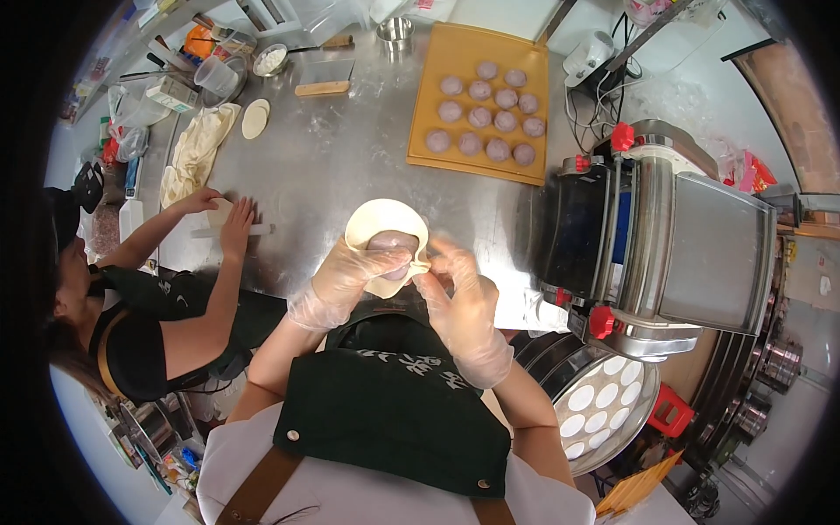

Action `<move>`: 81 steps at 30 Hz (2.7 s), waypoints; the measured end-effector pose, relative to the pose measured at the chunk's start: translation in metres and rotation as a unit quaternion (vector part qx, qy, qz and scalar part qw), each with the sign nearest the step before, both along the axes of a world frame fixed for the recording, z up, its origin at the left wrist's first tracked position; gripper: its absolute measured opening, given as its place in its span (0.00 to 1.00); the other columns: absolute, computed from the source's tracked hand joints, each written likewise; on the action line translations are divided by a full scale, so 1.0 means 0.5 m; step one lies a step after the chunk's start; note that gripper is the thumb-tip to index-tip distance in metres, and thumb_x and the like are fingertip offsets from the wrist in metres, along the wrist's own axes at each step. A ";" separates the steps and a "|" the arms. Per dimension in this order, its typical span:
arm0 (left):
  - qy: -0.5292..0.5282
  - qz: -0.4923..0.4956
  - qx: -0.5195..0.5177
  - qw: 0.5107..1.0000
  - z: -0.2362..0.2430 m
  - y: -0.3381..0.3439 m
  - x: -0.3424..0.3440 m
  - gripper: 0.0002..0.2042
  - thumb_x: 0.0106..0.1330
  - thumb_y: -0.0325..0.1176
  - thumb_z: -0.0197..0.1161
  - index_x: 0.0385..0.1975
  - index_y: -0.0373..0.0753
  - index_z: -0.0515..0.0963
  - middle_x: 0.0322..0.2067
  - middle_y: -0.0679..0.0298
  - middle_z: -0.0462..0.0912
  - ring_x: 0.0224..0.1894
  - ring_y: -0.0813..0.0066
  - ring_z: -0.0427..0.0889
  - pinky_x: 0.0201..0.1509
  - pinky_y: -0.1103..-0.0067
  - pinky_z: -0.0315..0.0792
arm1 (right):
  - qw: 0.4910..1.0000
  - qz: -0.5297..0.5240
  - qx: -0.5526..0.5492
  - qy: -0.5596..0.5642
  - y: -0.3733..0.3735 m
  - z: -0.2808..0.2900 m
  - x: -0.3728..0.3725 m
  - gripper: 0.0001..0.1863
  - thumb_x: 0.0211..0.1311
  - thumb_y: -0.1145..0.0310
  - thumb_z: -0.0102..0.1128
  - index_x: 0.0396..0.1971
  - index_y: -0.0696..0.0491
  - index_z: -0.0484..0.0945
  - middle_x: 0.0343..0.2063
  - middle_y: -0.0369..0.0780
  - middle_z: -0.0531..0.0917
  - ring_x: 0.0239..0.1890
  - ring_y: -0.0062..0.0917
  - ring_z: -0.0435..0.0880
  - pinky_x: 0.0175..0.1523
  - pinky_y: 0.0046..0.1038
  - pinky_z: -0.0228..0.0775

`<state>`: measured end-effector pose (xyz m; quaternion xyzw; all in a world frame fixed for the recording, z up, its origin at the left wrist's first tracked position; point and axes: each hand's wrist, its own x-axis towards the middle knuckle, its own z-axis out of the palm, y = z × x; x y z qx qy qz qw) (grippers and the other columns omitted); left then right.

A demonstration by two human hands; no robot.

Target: Preparing dough circles and filling them with taro filling balls in a commercial bakery setting.

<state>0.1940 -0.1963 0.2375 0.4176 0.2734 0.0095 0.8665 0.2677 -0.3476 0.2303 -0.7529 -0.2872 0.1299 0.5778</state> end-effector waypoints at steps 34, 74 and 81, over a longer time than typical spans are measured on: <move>-0.031 -0.141 0.109 0.984 0.008 0.027 0.018 0.14 0.64 0.32 0.63 0.46 0.33 0.77 0.37 0.67 0.81 0.40 0.83 0.77 0.46 0.83 0.73 | 0.982 0.067 -0.051 -0.170 -0.008 0.003 0.014 0.18 0.49 0.79 0.69 0.42 0.58 0.75 0.27 0.45 0.83 0.24 0.29 0.84 0.30 0.23 0.75; -0.074 -0.093 0.056 0.991 0.026 0.044 -0.011 0.25 0.69 0.43 0.55 0.60 0.32 0.66 0.51 0.60 0.75 0.52 0.76 0.74 0.60 0.76 0.66 | 0.989 0.033 0.041 -0.140 0.007 0.000 0.001 0.11 0.53 0.82 0.65 0.36 0.60 0.76 0.27 0.44 0.83 0.24 0.26 0.82 0.29 0.23 0.73; -0.074 -0.053 -0.089 0.992 0.032 0.013 -0.017 0.25 0.66 0.38 0.60 0.59 0.32 0.65 0.52 0.59 0.74 0.55 0.73 0.73 0.62 0.73 0.65 | 0.992 0.037 0.012 -0.124 -0.001 -0.017 0.003 0.12 0.54 0.82 0.65 0.38 0.60 0.75 0.29 0.44 0.83 0.26 0.23 0.82 0.31 0.22 0.75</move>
